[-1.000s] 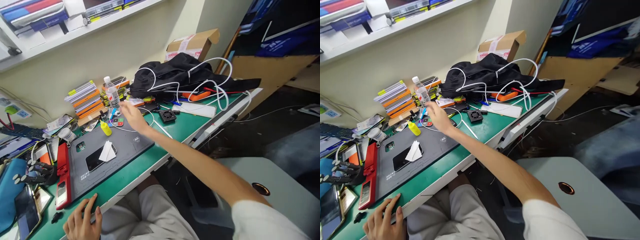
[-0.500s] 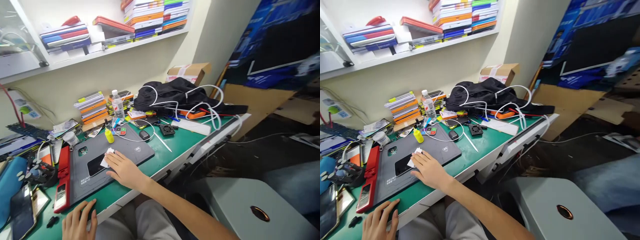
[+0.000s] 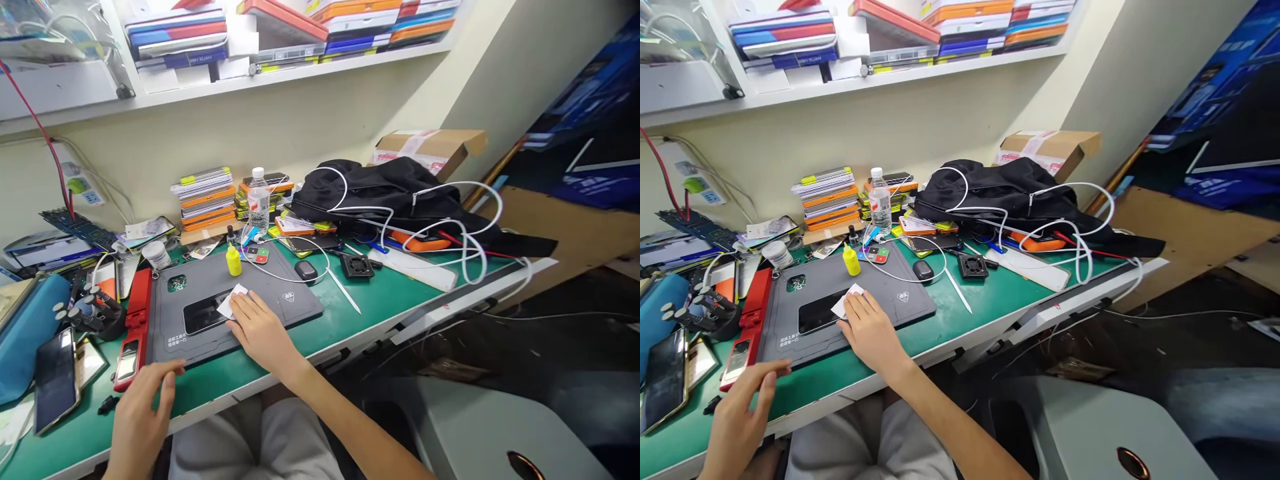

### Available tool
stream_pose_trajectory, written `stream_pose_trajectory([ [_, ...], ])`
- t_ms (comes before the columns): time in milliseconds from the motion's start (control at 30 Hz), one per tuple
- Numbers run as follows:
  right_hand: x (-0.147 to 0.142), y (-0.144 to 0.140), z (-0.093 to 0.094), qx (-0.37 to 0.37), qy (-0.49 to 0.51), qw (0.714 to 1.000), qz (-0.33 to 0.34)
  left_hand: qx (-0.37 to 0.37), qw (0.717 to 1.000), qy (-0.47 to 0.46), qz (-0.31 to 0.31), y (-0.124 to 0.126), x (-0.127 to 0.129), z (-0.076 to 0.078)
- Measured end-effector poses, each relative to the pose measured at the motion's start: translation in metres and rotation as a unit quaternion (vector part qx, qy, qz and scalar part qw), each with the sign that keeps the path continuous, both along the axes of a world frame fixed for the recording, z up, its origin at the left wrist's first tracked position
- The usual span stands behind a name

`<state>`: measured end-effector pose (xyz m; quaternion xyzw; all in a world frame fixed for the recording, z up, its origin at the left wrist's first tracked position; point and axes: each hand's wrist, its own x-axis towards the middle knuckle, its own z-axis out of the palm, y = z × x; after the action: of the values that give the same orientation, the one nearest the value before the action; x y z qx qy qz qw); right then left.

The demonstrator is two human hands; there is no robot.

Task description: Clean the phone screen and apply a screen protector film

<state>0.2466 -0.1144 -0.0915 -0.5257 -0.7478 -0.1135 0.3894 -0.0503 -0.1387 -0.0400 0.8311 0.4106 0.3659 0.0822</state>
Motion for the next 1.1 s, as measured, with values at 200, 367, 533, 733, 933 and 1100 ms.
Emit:
stream_pose_trajectory([
  [200,0.004,-0.001,0.000,-0.014,0.024,1.000,-0.003,-0.331,0.908,-0.255,0.008,0.051,0.035,0.018],
  [367,0.009,-0.004,0.002,-0.033,0.077,0.996,-0.004,-0.160,0.986,-0.046,0.011,0.081,0.044,0.030],
  [533,0.008,-0.003,0.004,-0.048,0.092,0.994,-0.010,-0.087,0.980,0.162,-0.071,0.122,0.060,0.029],
  [733,0.005,-0.007,0.011,-0.027,0.066,0.996,-0.059,-0.043,0.956,0.249,-0.151,0.150,0.069,0.024],
  [933,0.006,0.002,0.015,-0.060,0.019,0.996,-0.065,-0.016,0.953,0.255,-0.163,0.154,0.058,0.012],
  [1100,0.008,0.007,0.008,-0.105,-0.026,0.992,-0.071,-0.037,0.960,0.225,-0.163,0.154,0.058,-0.002],
])
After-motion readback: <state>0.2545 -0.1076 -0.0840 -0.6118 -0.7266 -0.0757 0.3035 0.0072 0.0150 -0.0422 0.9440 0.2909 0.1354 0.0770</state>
